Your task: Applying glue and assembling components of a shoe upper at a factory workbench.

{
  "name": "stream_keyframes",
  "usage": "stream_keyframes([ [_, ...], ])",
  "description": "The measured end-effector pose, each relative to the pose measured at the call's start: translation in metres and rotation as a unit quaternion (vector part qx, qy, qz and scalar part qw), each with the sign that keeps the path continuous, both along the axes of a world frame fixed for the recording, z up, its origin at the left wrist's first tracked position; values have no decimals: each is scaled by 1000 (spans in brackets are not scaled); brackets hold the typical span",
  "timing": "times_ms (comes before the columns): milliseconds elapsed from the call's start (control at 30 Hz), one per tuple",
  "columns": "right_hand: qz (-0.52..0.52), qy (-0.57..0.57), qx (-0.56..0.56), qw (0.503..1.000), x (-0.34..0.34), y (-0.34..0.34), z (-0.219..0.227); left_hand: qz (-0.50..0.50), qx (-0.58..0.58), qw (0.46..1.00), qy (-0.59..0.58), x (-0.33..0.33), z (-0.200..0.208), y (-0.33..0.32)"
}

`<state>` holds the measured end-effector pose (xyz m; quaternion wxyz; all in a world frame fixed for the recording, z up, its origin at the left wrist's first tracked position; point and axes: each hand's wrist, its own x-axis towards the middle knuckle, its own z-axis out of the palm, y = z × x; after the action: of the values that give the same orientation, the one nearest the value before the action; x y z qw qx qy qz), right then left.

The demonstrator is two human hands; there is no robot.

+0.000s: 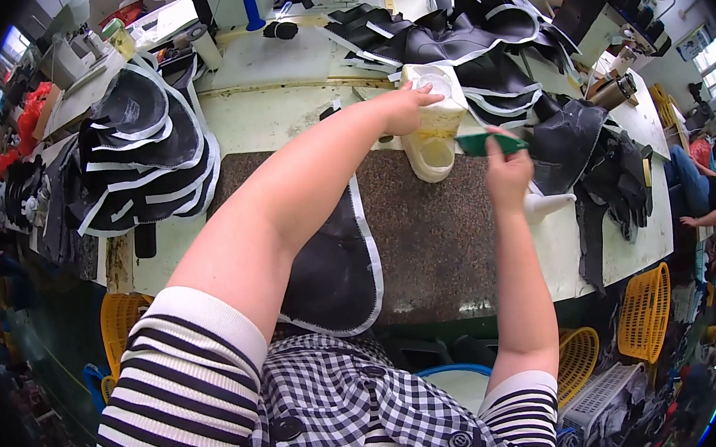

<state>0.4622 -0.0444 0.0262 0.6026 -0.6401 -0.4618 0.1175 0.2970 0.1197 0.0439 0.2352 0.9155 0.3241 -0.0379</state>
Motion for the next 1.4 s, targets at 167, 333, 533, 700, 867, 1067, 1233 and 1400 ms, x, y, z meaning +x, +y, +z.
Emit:
stream_keyframes([
  [167, -27, -64, -115, 991, -41, 10, -39, 175, -35, 927, -331, -82, -19, -12],
  [333, -98, 85, -72, 989, -11, 18, -59, 271, 35, 903, -331, -200, -74, -49],
  [533, 69, 250, -202, 944, -88, 23, -22, 268, 74, 908, -313, -256, -112, -85],
  [700, 195, 225, -167, 940, -196, 63, -37, 304, 101, 888, -329, -254, -130, -84],
  [867, 192, -34, -169, 966, -243, 97, -65, 326, 96, 863, -373, -255, -135, -82],
  [1067, 186, -74, -149, 968, -257, 102, -62, 263, 73, 883, -383, -274, -138, -78],
  [1233, 188, -187, -184, 946, -263, 81, -47, 280, 82, 872, -393, -270, -140, -76],
  [1400, 191, -182, -187, 946, -267, 66, -42, 288, 76, 868, -398, -270, -143, -76],
])
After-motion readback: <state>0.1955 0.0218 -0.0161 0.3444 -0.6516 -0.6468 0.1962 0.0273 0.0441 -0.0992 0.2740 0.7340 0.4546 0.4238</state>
